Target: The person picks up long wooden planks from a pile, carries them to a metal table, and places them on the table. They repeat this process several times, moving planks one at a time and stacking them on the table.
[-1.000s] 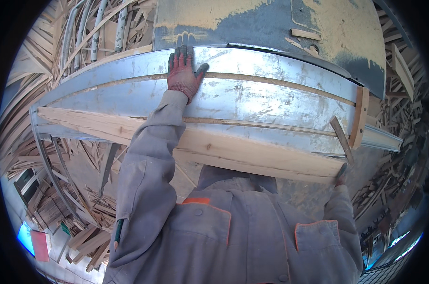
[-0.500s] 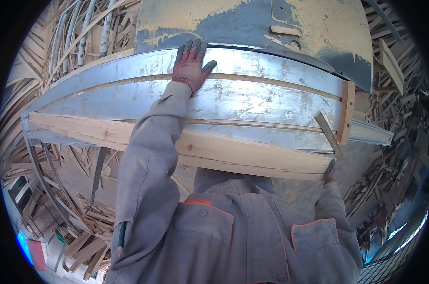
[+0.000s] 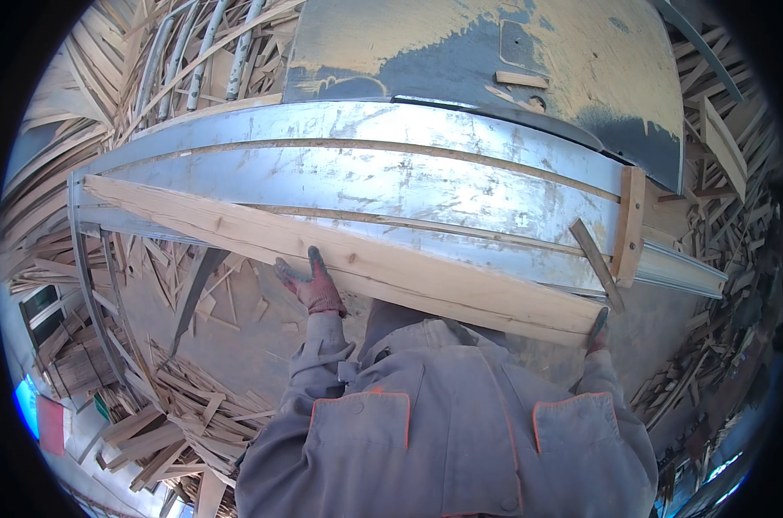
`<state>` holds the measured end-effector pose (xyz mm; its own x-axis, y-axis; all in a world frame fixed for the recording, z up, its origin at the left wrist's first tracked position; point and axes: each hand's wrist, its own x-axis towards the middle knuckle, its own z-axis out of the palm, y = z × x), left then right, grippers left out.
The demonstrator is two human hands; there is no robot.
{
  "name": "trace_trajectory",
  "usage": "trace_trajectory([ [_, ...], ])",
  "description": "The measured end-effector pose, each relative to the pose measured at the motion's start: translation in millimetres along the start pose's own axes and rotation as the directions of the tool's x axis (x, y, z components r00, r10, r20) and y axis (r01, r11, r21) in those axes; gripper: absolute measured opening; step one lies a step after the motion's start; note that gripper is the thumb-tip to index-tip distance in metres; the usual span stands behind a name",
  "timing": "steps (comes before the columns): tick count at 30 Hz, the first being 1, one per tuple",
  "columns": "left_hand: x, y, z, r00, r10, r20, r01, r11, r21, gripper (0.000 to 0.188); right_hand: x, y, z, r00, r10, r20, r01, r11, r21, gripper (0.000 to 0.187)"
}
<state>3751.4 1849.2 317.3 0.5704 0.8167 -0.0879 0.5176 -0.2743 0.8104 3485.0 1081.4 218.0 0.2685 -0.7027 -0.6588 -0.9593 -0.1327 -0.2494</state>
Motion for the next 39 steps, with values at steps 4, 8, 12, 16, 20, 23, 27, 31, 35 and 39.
trace_trajectory([
  [4,1.3,-42.8,-19.0,0.727,-0.637,0.258,0.687,0.681,-0.254,0.081,-1.6,-9.0,-3.5,0.999,-0.030,0.028,0.031,0.999,-0.037,0.082],
  [8,10.0,-47.0,-20.0,0.643,-0.590,0.487,0.755,0.594,-0.277,0.090,-5.1,-23.8,-10.6,0.997,-0.057,0.057,0.061,0.995,-0.079,0.082],
  [12,34.7,-34.3,-25.7,0.700,-0.422,0.576,0.708,0.518,-0.481,0.084,-11.2,-38.2,-20.0,0.992,-0.085,0.098,0.098,0.986,-0.133,0.082],
  [16,53.8,-24.1,-33.7,0.726,-0.273,0.631,0.675,0.460,-0.577,0.073,-24.3,-50.8,-29.8,0.983,-0.111,0.143,0.138,0.971,-0.193,0.083],
  [20,58.6,-17.9,-43.8,0.745,-0.393,0.539,0.665,0.502,-0.553,0.074,-53.5,-61.5,-30.2,0.973,-0.193,0.128,0.219,0.946,-0.238,0.083],
  [23,62.0,-11.5,-47.8,0.757,-0.432,0.490,0.653,0.535,-0.536,0.078,-86.4,-67.5,-19.2,0.960,-0.273,-0.055,0.252,0.936,-0.245,0.080],
  [27,69.2,-0.9,-50.1,0.730,-0.545,0.413,0.683,0.615,-0.394,0.072,-133.9,-68.0,-21.8,0.926,-0.347,-0.145,0.321,0.930,-0.177,0.086],
  [31,72.2,8.5,-45.9,0.810,-0.533,0.245,0.584,0.691,-0.426,0.065,-172.5,-76.6,-35.0,0.862,-0.504,0.057,0.507,0.855,-0.108,0.086],
  [35,74.7,12.6,-45.8,0.790,-0.563,0.241,0.606,0.661,-0.443,0.064,-222.6,-84.8,-52.7,0.790,-0.561,0.249,0.614,0.720,-0.325,0.093],
  [39,74.4,11.4,-65.8,0.802,-0.560,0.208,0.596,0.726,-0.344,0.072,-263.1,-87.1,-51.1,0.584,-0.708,0.397,0.771,0.331,-0.544,0.105],
])
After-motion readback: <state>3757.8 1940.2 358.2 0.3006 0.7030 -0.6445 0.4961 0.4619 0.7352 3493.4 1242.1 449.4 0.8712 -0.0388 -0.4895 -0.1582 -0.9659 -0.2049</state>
